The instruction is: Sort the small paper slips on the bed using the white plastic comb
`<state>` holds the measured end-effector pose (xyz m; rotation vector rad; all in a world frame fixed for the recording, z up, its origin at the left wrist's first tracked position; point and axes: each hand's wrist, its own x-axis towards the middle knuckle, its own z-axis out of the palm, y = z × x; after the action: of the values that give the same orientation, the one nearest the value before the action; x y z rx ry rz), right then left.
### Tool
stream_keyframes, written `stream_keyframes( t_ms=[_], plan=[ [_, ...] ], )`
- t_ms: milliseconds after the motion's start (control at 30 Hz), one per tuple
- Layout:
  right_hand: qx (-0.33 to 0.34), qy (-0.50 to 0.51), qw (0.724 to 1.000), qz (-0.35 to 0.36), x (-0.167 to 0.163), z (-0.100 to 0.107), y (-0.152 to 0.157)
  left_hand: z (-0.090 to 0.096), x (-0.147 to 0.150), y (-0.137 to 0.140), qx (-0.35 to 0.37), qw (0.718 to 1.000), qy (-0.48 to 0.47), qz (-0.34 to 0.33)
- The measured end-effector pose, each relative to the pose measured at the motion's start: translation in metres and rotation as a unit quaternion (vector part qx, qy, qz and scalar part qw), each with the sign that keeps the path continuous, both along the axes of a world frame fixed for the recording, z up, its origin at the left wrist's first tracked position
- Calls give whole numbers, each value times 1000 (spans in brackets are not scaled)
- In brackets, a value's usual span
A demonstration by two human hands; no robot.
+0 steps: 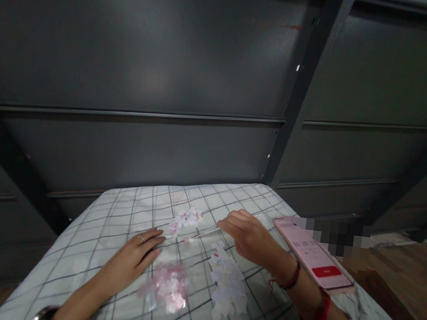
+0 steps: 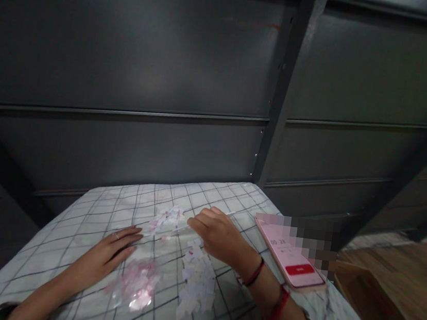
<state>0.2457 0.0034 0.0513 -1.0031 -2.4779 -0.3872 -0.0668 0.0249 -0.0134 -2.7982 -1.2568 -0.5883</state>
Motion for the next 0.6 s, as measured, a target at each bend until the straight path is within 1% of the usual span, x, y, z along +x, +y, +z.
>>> stream_keyframes(
  t_ms=[133,267,367,500,600],
  plan=[
    [14,1,1000,-12,2,0,1,0,0,0,3,1000,-1,0],
    [12,-7,1000,-11,2,-3,2,0,0,1,7,1000,-5,-4],
    [30,-10,999,-19,0,-6,5,0,0,1,8,1000,-2,-5],
    [60,-1,997,-50,2,-10,8,-1,-1,1,12,1000,1,-4],
    [68,11,995,-75,8,-9,9,-1,-1,1,10,1000,2,-4]
  ],
)
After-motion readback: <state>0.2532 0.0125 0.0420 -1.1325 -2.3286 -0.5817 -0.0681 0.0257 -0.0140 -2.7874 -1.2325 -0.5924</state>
